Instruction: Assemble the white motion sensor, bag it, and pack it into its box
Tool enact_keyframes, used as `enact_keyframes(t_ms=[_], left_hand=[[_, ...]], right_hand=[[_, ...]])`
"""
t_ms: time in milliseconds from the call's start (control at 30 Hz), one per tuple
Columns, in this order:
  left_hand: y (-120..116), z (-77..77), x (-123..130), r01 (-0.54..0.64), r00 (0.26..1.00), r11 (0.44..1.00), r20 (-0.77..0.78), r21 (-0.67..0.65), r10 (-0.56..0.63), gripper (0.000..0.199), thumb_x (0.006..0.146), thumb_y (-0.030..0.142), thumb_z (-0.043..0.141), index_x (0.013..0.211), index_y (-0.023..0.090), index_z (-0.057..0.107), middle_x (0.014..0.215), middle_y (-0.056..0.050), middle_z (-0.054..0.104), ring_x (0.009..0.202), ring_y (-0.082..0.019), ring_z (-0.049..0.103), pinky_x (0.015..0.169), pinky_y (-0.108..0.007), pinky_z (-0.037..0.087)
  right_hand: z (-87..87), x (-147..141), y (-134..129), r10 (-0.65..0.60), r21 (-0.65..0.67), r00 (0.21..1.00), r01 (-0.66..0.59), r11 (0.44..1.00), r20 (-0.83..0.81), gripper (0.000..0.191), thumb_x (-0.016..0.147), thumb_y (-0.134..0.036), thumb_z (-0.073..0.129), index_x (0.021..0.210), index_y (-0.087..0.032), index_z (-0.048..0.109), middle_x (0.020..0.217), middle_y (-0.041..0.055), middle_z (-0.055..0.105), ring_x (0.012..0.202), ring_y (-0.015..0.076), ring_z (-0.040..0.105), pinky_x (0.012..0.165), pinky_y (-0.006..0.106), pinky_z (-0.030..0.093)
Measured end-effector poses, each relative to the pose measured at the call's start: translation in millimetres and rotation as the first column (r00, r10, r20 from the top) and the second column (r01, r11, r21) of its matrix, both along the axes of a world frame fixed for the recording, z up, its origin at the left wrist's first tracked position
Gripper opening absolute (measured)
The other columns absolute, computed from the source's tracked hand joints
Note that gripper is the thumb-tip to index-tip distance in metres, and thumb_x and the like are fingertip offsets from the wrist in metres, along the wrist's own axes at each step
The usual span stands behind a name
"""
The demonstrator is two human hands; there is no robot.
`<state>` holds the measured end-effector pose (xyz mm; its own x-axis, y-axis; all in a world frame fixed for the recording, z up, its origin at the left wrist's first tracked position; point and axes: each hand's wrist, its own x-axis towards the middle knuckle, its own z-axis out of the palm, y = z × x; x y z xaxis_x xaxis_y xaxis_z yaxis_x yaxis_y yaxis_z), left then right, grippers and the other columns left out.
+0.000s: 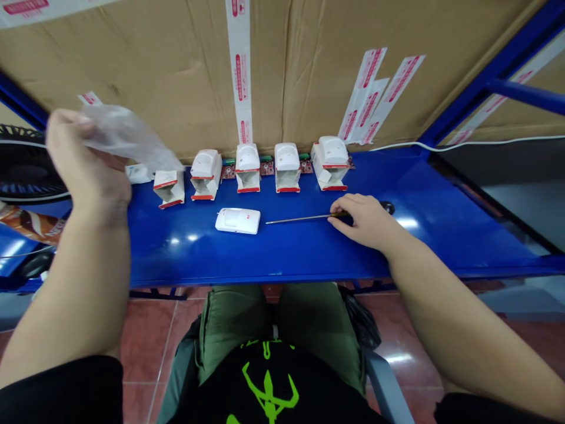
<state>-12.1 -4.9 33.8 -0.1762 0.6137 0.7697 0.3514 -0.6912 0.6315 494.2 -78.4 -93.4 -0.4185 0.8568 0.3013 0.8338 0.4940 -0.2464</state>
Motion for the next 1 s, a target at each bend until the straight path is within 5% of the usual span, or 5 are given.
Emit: enact_keyframes(t_ms=[200,367,567,733,1000], left_hand=[[8,-37.7,99,0.432,0.9,0.872,0.178,-0.231,-0.398,0.058,0.08,0.059,0.093,0.079,0.025,0.046,0.068,0.003,0.051,0.064,-0.015,0.054,0.056,-0.031,0.045],[2,-60.7,148,0.542,0.818,0.796,-0.047,-0.269,-0.573,0.051,0.092,0.065,0.086,0.083,0.023,0.059,0.079,0.0,0.064,0.069,-0.014,0.059,0.061,-0.028,0.051],[-3,-79.6,151,0.487,0.844,0.866,-0.194,-0.111,-0.5,0.051,0.103,0.066,0.077,0.081,0.022,0.064,0.079,-0.002,0.069,0.075,-0.017,0.064,0.073,-0.032,0.056],[-17,-86.2,150,0.564,0.803,0.821,-0.176,-0.088,-0.57,0.038,0.108,0.053,0.076,0.088,0.023,0.065,0.088,-0.003,0.071,0.081,-0.018,0.071,0.069,-0.03,0.058],[-20,-81.9,140,0.527,0.802,0.848,-0.301,-0.048,-0.516,0.036,0.11,0.048,0.072,0.087,0.023,0.063,0.09,-0.004,0.071,0.082,-0.018,0.068,0.073,-0.033,0.057]], right_hand=[[11.9,-10,2,0.034,0.102,0.994,-0.023,0.994,-0.106,0.023,0.097,-0.047,0.067,0.105,-0.025,0.067,0.107,0.0139,0.078,0.106,0.0384,0.075,0.103,0.061,0.055],[42.0,-47,13,0.223,0.162,0.92,-0.178,0.971,-0.322,0.022,0.101,-0.046,0.067,0.112,-0.026,0.066,0.112,0.0115,0.077,0.106,0.0334,0.073,0.095,0.053,0.061],[72.8,-87,46,0.462,0.167,0.776,-0.434,0.885,-0.43,0.048,0.095,-0.048,0.08,0.133,-0.025,0.062,0.137,0.0138,0.071,0.131,0.0343,0.068,0.115,0.054,0.058],[50.8,-108,61,0.51,0.079,0.661,-0.567,0.82,-0.55,0.093,0.077,-0.061,0.099,0.148,-0.028,0.05,0.156,0.0149,0.059,0.148,0.0363,0.061,0.125,0.053,0.052],[34.4,-106,45,0.419,-0.077,0.727,-0.541,0.838,-0.543,0.058,0.096,-0.044,0.082,0.138,-0.024,0.048,0.092,-0.0023,0.06,0.077,0.0172,0.059,0.069,0.033,0.046]])
